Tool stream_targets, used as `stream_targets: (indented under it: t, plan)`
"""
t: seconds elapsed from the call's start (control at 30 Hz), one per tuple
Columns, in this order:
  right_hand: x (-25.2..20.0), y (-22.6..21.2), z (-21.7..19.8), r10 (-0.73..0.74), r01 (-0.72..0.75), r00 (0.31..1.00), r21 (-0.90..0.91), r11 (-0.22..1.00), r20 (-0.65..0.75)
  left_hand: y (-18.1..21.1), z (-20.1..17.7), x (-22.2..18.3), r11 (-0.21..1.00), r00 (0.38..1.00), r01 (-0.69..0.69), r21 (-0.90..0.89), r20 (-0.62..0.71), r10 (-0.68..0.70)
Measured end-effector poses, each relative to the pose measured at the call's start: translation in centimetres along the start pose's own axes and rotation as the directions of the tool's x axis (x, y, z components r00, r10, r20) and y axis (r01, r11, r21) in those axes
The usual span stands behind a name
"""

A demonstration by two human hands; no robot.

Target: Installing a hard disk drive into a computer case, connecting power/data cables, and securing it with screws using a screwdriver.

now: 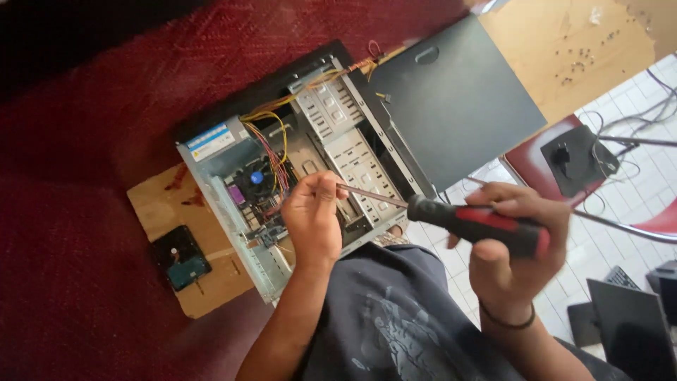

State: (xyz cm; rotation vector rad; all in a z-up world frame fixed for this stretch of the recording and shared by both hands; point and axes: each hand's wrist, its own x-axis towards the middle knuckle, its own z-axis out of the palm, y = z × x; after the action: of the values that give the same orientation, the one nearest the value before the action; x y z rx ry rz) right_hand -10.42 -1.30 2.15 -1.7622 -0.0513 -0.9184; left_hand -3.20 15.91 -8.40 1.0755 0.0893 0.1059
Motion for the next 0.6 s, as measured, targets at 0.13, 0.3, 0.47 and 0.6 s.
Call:
stream_targets:
  t: [0.13,0.3,0.47,0.6]
  plan:
    - [-1.4,3.4,-1.2,0.351,-0.355,0.934,0.245,0.902,0.063,-0.1,-0.5,0.1,0.998,0.999,0.018,0.062,0.025,-0.019]
    - [-4.4,9.4,-3.2,0.455,-0.395,0.890,0.527,0.752,0.018,-1.7,0.2,0.1,0.987,0.996,-0.044,0.155,0.088,0.031]
    - [-5.9,8.8,-4.2,0.544,-0.473,0.839,0.471,0.745,-0.019,-1.8,0.4,-0.2,0.988,0.977,0.087,0.129,0.182,-0.110]
    - [-5.8,10.3,-5.1,0.639,-0.513,0.767,0.547,0.662,-0.055,0.2,2.2,0.6,0.984,0.951,0.035,0.176,0.298,-0.087]
